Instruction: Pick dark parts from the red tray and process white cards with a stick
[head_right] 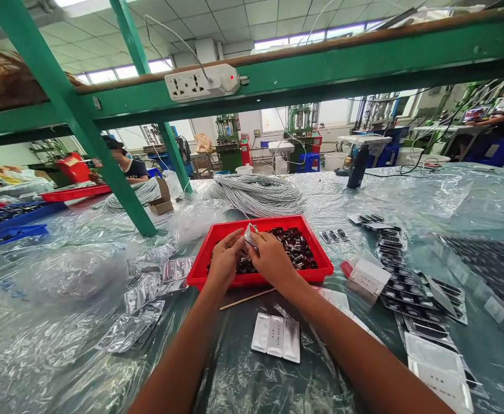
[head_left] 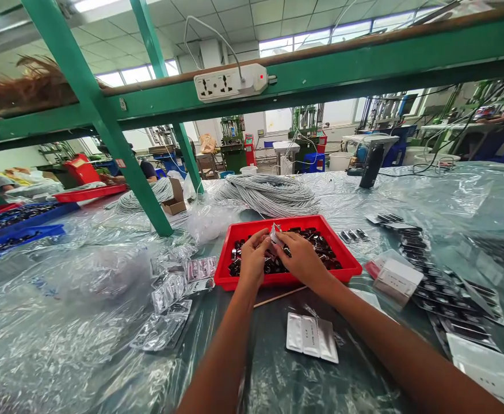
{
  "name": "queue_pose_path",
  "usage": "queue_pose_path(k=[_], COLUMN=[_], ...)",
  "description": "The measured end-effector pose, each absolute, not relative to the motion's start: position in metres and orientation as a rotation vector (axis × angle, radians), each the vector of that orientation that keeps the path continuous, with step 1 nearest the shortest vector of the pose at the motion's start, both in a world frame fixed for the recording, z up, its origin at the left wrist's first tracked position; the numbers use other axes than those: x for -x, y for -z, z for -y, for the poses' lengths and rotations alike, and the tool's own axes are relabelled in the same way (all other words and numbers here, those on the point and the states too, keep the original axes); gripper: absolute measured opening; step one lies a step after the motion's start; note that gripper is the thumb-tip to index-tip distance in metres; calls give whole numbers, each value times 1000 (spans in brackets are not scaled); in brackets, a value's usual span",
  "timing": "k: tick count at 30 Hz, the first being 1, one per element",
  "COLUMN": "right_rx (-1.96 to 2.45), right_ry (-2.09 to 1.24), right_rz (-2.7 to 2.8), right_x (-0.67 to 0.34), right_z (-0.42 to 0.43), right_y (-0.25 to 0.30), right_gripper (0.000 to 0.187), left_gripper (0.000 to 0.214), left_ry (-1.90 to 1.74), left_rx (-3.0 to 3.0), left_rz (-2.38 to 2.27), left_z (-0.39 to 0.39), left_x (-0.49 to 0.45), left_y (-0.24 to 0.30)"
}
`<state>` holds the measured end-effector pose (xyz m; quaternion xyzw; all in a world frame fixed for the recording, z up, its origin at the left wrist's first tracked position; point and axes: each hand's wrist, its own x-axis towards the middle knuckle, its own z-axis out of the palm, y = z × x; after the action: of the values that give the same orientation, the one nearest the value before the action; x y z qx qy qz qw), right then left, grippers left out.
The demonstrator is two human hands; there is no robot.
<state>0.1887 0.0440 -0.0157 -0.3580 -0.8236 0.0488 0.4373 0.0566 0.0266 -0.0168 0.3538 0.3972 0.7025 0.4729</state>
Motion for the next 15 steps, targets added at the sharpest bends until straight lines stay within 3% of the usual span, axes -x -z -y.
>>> queue_pose_path(k=[7,11,15], right_rx=[947,1035,1106], right_ry=[-435,-569,-366], right_rz=[1905,1851,1863], right_x=[-196,-204,-206], right_z=[-47,-55,-57], right_y=[10,11,14], right_gripper=[18,15,19], left_gripper=[43,33,31], left_ry=[-1569,-1692,-1773], left_rx=[-1094,-1145,-1156], left_rz=[-966,-1284,-1572], left_z=[-28,-33,-31], left_x=[-47,-40,-33], left_y=[16,21,22])
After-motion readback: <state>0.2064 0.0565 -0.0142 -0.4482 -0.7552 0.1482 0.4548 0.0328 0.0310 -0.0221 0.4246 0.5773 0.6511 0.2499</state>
